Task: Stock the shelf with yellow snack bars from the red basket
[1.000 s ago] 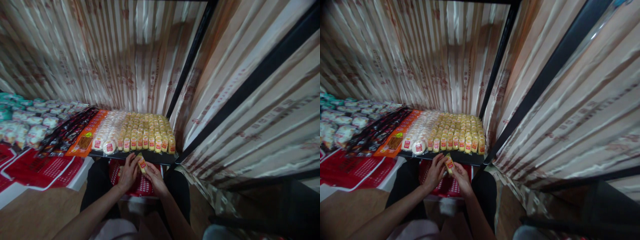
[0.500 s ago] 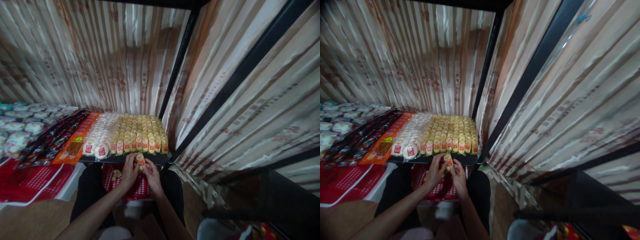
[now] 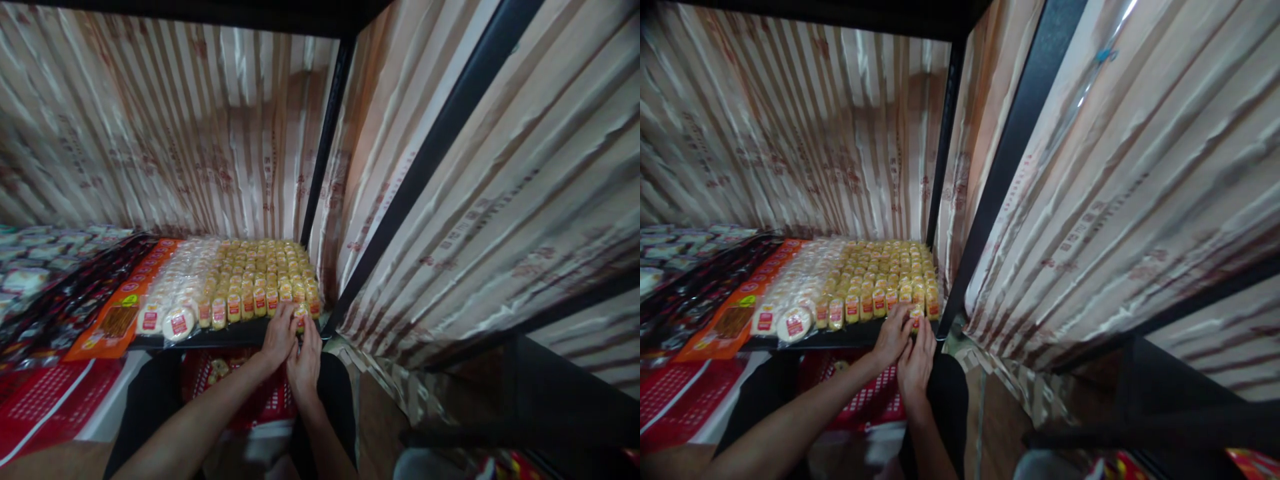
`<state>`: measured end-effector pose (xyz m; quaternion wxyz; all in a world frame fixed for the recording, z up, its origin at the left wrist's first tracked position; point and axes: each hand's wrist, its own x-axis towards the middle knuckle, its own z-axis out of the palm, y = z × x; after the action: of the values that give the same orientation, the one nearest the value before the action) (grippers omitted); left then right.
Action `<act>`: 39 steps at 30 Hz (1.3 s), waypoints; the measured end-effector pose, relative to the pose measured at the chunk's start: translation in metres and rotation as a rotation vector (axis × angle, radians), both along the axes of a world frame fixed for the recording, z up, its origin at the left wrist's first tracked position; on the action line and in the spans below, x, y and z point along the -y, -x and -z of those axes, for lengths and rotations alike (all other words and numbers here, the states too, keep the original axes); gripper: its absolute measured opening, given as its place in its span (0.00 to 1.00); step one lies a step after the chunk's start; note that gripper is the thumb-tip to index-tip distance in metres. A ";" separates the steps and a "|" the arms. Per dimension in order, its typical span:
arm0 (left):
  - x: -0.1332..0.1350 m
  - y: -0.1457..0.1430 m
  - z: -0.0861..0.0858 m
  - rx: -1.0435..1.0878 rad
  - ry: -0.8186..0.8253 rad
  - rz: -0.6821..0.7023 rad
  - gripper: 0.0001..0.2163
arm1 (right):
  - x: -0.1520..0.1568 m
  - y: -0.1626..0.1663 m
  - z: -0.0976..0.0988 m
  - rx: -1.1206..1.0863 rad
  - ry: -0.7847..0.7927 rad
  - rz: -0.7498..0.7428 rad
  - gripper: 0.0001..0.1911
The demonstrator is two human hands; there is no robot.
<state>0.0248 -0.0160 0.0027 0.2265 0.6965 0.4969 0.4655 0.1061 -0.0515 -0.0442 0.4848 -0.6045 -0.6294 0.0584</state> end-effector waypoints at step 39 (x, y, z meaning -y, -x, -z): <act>0.000 0.002 0.031 -0.167 0.093 0.117 0.20 | -0.019 -0.012 0.039 0.173 -0.007 -0.094 0.25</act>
<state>0.0228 -0.0155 -0.0287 0.2430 0.7493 0.4937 0.3685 0.1185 -0.0327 -0.0830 0.4275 -0.5753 -0.6969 0.0264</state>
